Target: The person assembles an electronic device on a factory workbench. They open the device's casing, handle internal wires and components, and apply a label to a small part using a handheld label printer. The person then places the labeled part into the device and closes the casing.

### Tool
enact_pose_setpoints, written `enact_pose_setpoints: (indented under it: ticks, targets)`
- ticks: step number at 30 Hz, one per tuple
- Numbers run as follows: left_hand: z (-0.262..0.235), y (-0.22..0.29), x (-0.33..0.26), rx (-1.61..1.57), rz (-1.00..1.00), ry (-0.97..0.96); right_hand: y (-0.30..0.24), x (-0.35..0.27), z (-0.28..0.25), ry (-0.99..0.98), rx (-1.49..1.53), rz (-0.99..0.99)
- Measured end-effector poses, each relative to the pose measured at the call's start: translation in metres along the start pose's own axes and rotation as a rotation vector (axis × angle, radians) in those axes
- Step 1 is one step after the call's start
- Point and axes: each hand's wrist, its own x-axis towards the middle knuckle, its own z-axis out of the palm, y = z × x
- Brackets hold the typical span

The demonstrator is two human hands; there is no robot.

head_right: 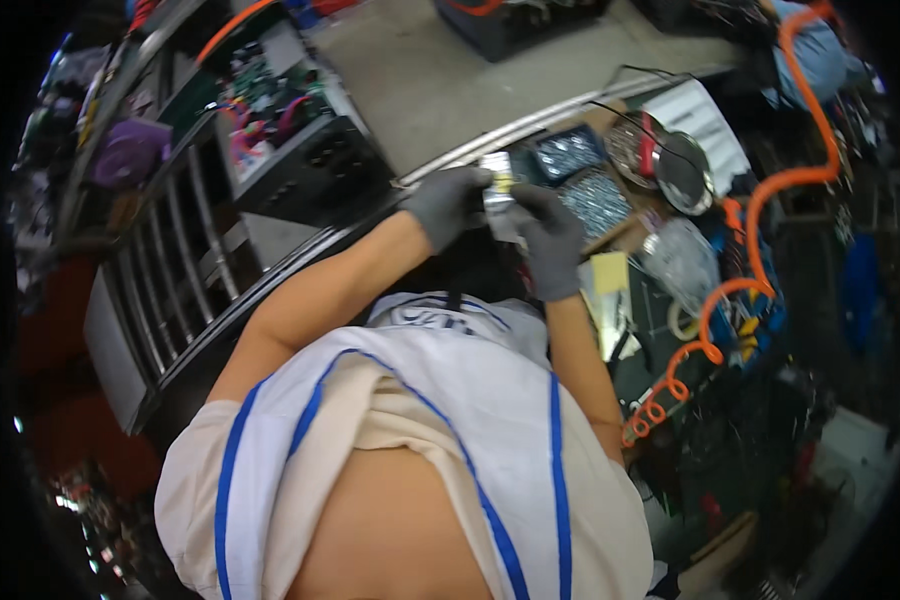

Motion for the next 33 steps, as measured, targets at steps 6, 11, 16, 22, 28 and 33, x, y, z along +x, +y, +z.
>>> enact_pose_setpoints:
  ticks: [6, 11, 16, 22, 28, 33]
  targets:
    - [0.016, -0.005, 0.001, 0.135, -0.06, 0.047, -0.006, -0.008, -0.015, 0.023, 0.067, 0.023]
    - [0.03, -0.016, 0.014, 0.048, -0.062, -0.014, -0.008, -0.017, -0.024, 0.173, 0.18, 0.036]
    - [0.053, -0.017, -0.001, 0.306, 0.048, -0.032, 0.0, -0.016, -0.047, 0.239, 0.237, 0.18]
    - [0.06, -0.028, -0.004, 0.532, 0.14, -0.086, -0.002, -0.027, -0.06, 0.157, 0.508, 0.346]
    - [0.064, -0.043, -0.004, 0.575, 0.081, -0.109, -0.003, -0.034, -0.064, 0.249, 0.61, 0.262]
    - [0.068, -0.046, 0.011, 0.304, -0.029, -0.175, 0.01, -0.039, -0.072, 0.253, 0.46, 0.186]
